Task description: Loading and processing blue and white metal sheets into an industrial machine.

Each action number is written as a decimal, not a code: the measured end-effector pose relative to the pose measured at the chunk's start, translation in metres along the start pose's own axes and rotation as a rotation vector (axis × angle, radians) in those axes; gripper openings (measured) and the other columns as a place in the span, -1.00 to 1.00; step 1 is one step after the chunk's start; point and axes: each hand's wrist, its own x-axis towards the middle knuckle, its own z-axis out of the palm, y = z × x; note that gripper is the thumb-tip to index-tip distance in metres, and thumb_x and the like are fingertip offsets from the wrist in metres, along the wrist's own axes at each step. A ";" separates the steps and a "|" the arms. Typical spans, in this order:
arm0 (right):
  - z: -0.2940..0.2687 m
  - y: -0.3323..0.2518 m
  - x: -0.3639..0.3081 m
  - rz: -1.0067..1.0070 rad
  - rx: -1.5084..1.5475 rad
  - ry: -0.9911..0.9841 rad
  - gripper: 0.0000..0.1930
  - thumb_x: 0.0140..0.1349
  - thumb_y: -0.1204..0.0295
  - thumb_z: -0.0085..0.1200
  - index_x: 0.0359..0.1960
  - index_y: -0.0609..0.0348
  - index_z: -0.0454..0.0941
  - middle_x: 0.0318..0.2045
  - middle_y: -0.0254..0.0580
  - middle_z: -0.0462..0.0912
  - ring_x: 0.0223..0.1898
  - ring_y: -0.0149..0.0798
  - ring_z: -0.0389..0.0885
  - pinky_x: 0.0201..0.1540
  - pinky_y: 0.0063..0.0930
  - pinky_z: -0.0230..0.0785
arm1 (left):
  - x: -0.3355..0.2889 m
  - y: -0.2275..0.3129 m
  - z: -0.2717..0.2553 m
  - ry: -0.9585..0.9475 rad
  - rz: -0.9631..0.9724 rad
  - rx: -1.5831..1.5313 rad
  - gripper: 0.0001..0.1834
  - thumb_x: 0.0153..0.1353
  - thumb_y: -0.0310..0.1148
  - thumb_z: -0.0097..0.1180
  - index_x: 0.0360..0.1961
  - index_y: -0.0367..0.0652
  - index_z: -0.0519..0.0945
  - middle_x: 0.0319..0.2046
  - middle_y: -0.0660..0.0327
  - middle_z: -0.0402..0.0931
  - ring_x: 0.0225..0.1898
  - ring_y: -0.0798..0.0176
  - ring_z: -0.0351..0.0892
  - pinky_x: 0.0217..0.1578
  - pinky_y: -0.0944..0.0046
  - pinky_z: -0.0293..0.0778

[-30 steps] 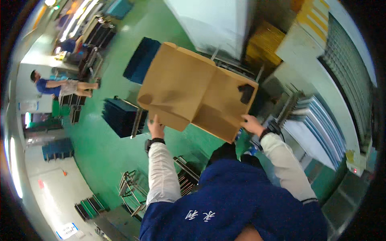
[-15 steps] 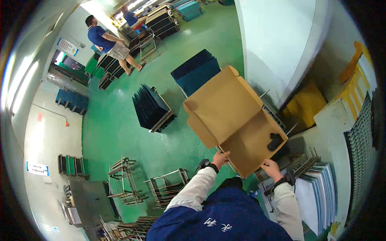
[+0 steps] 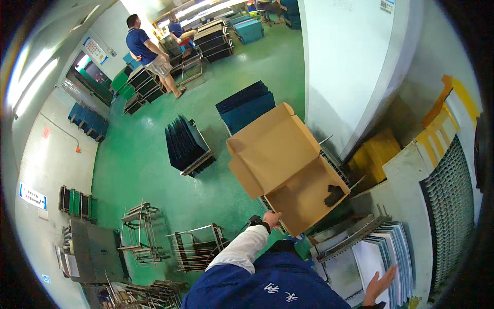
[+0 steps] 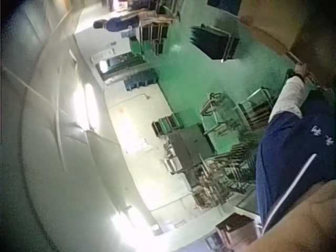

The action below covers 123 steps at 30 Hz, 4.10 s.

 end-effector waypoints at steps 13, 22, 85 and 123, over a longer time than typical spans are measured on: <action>-0.010 0.037 -0.035 -0.079 0.117 -0.072 -0.35 0.08 0.56 0.10 0.29 0.21 0.29 0.36 0.03 0.16 0.33 0.07 0.15 0.36 0.05 -0.09 | -0.055 -0.049 0.030 0.010 0.067 0.059 -0.73 0.22 -0.27 0.17 -0.20 -0.25 0.50 -0.45 0.14 0.53 -0.58 0.21 0.57 -0.59 0.22 0.56; -0.001 0.061 -0.029 -0.186 0.282 -0.023 -0.55 0.06 0.52 0.13 0.05 0.29 0.44 0.02 0.06 0.46 0.07 0.15 0.36 0.14 -0.03 0.20 | -0.284 0.088 0.070 -0.427 0.564 -0.377 -0.75 0.31 -0.27 0.09 -0.45 -0.20 0.46 -0.45 0.18 0.48 -0.42 0.29 0.51 -0.35 0.29 0.48; -0.145 0.234 0.219 -0.266 -0.205 0.719 -0.72 0.17 0.51 0.04 -0.08 0.06 0.62 -0.10 -0.06 0.65 -0.16 -0.04 0.63 -0.17 -0.26 0.48 | -0.588 0.126 0.191 -1.454 1.621 -0.065 -0.44 0.32 0.01 0.03 -0.28 -0.43 0.60 -0.38 -0.11 0.57 -0.36 0.01 0.57 -0.28 0.10 0.52; -0.028 0.296 0.402 0.009 0.050 0.106 -0.49 0.41 0.07 -0.16 0.12 0.26 0.48 0.10 0.07 0.51 0.13 0.09 0.44 0.17 -0.13 0.29 | -0.222 -0.153 0.024 0.127 0.165 0.249 -0.53 0.23 0.02 0.16 -0.36 -0.28 0.60 -0.50 0.22 0.57 -0.55 0.35 0.54 -0.54 0.32 0.48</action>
